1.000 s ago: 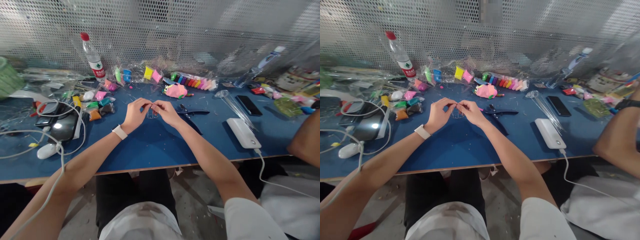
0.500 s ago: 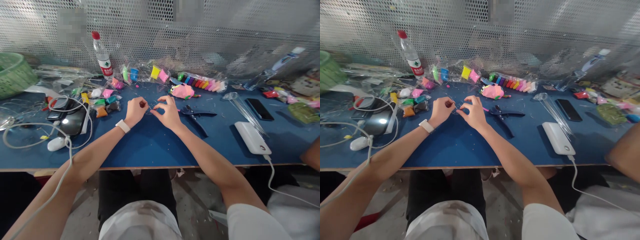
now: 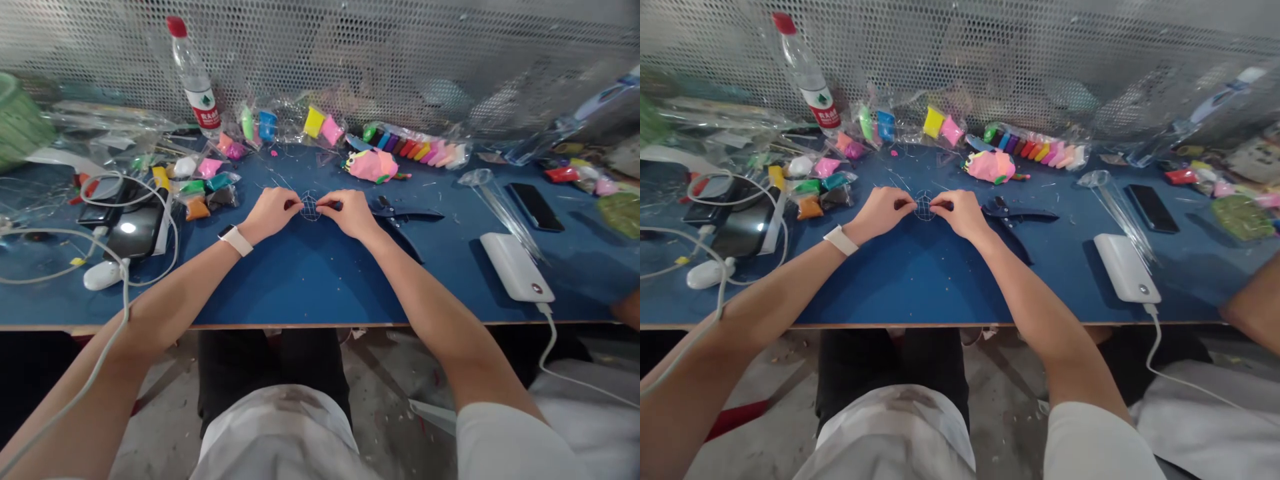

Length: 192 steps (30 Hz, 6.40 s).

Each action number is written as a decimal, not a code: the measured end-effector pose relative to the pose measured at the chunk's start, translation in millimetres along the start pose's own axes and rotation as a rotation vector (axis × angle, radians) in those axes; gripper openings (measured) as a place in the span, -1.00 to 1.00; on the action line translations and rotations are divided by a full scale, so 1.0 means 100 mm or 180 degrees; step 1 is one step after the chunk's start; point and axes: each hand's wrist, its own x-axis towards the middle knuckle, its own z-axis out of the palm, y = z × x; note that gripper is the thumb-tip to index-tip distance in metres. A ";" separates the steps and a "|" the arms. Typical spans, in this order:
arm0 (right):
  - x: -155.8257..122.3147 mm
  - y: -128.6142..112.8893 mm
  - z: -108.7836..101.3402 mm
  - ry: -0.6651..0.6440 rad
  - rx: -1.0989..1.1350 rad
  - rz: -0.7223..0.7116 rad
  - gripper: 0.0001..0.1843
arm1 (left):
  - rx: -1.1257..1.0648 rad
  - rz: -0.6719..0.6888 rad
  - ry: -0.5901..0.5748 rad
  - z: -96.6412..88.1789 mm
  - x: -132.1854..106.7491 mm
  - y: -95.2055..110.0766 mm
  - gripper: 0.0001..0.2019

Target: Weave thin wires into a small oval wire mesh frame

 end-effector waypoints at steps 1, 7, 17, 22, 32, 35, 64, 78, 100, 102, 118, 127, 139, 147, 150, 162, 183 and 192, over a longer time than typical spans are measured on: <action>0.00 -0.02 -0.01 0.0012 -0.0002 0.0033 -0.90 | 0.0023 0.0073 -0.0025 0.00 0.01 -0.02 -0.77; -0.01 -0.09 -0.05 -0.0002 -0.0224 0.0027 -0.84 | 0.0101 0.0293 0.0075 0.04 0.03 -0.09 -0.71; -0.01 -0.19 0.03 0.0152 -0.0616 0.0123 -0.77 | 0.0227 0.0275 0.0206 0.12 0.10 -0.02 -0.70; -0.03 -0.25 0.07 0.0212 -0.0983 0.0127 -0.76 | 0.0261 0.0358 0.0209 0.14 0.11 -0.04 -0.72; -0.05 -0.41 0.14 0.0040 -0.1809 0.0114 -0.66 | 0.0480 0.0296 0.0195 0.13 0.08 -0.01 -0.73; -0.05 -0.45 0.17 -0.0021 -0.2012 0.0190 -0.62 | 0.0630 0.0334 0.0102 0.13 0.07 0.01 -0.70; -0.08 -0.36 0.13 0.0429 -0.1067 0.0548 -0.85 | 0.1468 0.0289 0.0156 0.29 0.09 0.14 -0.72; -0.12 -0.38 0.20 0.0412 -0.1357 0.0499 -0.69 | 0.1565 0.0254 0.0254 0.32 0.08 0.19 -0.73; -0.10 -0.34 0.02 0.0380 -0.0683 0.0330 -0.85 | 0.0098 0.1115 -0.0114 -0.09 -0.08 -0.06 -0.83; -0.10 -0.34 0.02 0.0346 -0.0675 0.0323 -0.86 | -0.0009 0.1134 -0.0194 -0.07 -0.07 -0.09 -0.87; 0.00 -0.05 0.16 0.0709 0.1189 0.0500 -0.42 | -0.0013 0.1821 0.0621 0.13 -0.04 -0.15 -0.88; -0.02 -0.08 0.14 0.0583 0.1799 0.0711 -0.23 | 0.0724 0.2357 0.0997 0.15 -0.09 0.02 -0.81; 0.01 -0.21 0.11 0.0525 0.2258 0.1234 -0.30 | 0.0750 0.2121 0.1232 0.21 -0.08 0.06 -0.75; -0.03 -0.38 0.06 0.0187 0.2507 0.1606 -0.38 | 0.0157 0.1834 0.1142 0.20 -0.09 0.05 -0.67; -0.03 -0.37 0.06 0.0134 0.2493 0.1639 -0.40 | -0.0021 0.1750 0.1073 0.20 -0.09 0.05 -0.67; -0.15 -0.38 -0.03 0.0426 0.1391 -0.0057 -0.34 | -0.0477 0.1299 0.1336 0.24 -0.06 0.04 -0.73; -0.19 -0.41 0.04 0.0831 0.1198 -0.0395 -0.43 | -0.0610 0.1044 0.1302 0.14 -0.07 0.12 -0.74; -0.20 -0.44 0.01 0.0814 0.1236 -0.0341 -0.39 | -0.0685 0.1027 0.1361 0.11 -0.08 0.15 -0.77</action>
